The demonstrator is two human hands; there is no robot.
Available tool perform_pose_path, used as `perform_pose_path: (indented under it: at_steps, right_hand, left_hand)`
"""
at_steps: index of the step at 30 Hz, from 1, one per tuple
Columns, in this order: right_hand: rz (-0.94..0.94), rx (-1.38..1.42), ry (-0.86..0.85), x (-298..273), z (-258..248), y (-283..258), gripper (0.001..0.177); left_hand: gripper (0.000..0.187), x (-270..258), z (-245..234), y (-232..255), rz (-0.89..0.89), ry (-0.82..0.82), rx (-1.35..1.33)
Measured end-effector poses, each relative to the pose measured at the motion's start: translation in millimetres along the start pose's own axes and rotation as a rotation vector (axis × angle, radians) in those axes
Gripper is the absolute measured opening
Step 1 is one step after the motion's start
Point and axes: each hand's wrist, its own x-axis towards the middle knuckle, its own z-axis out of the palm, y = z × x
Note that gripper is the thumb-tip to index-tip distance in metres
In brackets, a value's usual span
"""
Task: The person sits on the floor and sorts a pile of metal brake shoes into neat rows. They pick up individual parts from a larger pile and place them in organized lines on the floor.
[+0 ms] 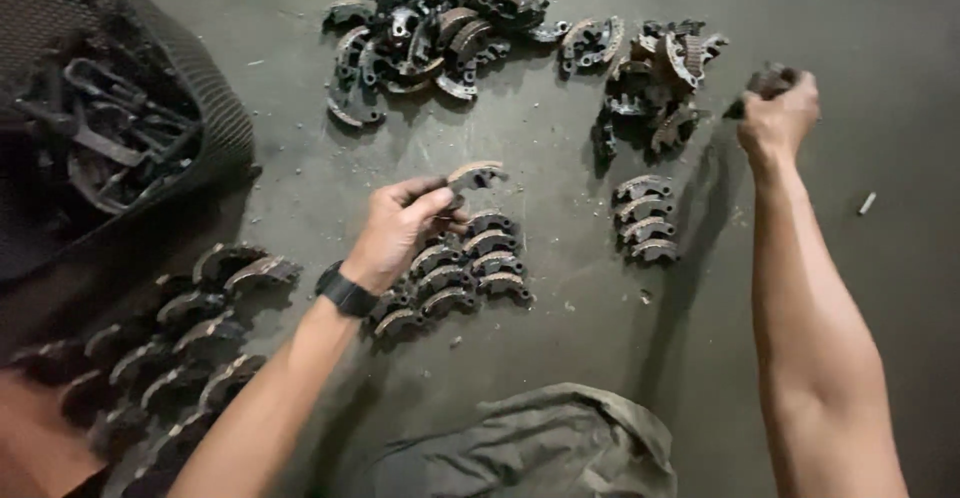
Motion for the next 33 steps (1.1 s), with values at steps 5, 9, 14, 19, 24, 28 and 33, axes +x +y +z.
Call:
perform_pose_path:
  at_steps: [5,9,14,19,24,28,33]
  right_hand:
    - [-0.442,-0.091,-0.198,-4,29,21,0.027]
    - [-0.105,0.018,-0.142,-132,0,-162,0.016]
    - [0.81,1.358,-1.082,-248,13,-240,0.04]
    - [0.642,1.248,-1.023,-258,22,-253,0.027]
    - [0.225,0.824,-1.055,-244,15,-312,0.04]
    - [-0.096,0.276,-1.096,-266,48,-360,0.035]
    - [-0.726,0.115,-0.985,-300,165,-360,0.016]
  left_hand:
    - [0.027,-9,17,3,0.113,-0.005,0.169]
    - [0.027,-33,37,16,0.512,0.124,0.639]
    - [0.039,-50,32,15,1.014,-0.072,1.185]
    - [0.049,-73,4,24,1.105,-0.134,1.449]
    - [0.047,-110,-54,57,1.004,0.136,1.293]
    - [0.036,-134,-101,35,0.891,0.389,1.118]
    - [0.028,-150,-124,27,0.863,0.417,1.044]
